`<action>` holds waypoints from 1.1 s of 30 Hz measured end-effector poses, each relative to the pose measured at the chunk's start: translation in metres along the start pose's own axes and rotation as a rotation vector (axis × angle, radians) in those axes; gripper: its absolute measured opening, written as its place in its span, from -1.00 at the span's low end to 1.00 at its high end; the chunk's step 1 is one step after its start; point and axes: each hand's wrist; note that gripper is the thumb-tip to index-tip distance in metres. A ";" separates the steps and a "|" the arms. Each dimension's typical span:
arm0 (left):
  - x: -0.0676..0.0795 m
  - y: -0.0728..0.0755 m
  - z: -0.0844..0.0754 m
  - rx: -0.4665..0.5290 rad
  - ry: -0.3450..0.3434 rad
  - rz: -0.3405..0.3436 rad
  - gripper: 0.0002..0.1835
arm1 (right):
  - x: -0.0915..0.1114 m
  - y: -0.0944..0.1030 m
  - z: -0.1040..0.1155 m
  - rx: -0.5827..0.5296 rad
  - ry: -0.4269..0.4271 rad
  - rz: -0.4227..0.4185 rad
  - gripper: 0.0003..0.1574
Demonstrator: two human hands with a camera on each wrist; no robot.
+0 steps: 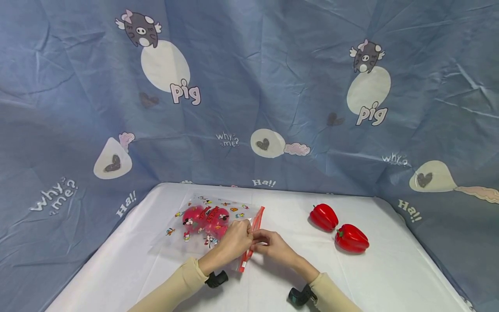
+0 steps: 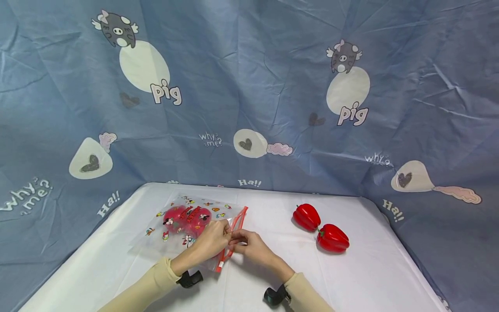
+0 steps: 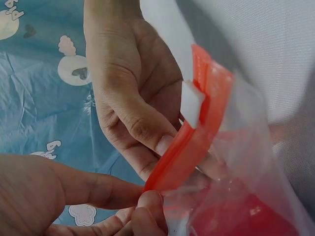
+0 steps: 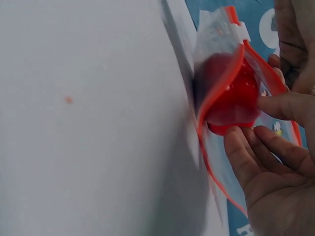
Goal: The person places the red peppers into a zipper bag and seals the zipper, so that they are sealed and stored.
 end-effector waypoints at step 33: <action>0.001 -0.001 0.003 0.004 -0.002 0.007 -0.83 | 0.002 0.028 0.018 -0.007 0.008 0.059 -0.46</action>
Point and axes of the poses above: each hand's wrist, its own x-axis away from the middle knuckle, its own y-axis out of the back of the hand, z = x × y, and after that the axes turned 7 degrees about -z, right-handed
